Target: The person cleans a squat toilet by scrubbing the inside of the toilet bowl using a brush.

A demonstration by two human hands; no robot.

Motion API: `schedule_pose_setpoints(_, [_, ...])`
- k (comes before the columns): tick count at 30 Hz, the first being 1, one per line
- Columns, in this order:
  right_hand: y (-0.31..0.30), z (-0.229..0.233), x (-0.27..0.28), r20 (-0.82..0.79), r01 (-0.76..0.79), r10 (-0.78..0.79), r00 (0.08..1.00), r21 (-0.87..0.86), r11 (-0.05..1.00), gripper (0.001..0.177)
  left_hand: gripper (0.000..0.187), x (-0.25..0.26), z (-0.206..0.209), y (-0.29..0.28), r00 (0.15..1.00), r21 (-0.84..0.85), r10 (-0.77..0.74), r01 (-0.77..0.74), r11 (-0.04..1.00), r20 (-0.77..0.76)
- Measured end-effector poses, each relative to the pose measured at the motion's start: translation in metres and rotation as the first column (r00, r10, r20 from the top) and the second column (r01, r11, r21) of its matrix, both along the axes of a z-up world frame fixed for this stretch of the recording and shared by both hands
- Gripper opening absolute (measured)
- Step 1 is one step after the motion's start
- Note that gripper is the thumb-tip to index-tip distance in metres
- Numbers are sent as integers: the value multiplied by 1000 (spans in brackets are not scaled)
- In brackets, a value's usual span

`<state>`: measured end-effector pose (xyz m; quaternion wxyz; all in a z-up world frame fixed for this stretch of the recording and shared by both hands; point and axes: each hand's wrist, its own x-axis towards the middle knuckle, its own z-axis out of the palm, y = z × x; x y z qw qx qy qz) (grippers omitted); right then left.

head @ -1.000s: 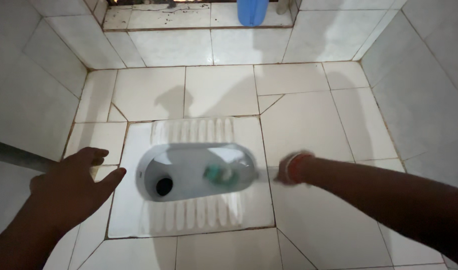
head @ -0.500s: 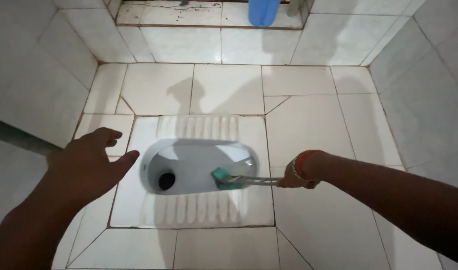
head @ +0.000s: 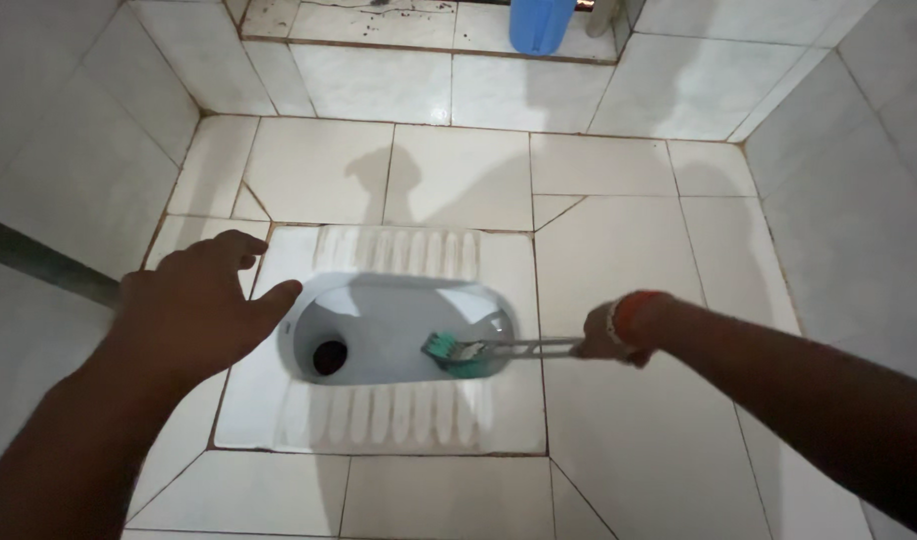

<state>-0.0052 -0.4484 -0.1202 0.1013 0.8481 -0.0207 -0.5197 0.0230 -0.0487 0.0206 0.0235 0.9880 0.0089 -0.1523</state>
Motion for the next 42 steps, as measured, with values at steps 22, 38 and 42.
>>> schedule_pose_setpoints(22, [29, 29, -2, 6, 56, -56, 998, 43, 998, 66, 70, -5, 0, -3, 999, 67, -44, 46, 997, -26])
schedule_pose_setpoints(38, [38, 44, 11, 222, -172, 177, 959, -44, 984, 52, 72, 5, -12, -1, 997, 75, -13, 19, 997, -82])
schedule_pose_setpoints(42, [36, 68, 14, 282, -203, 229, 932, -121, 972, 43, 70, -1, -10, -8, 998, 32, -20, 22, 999, -51])
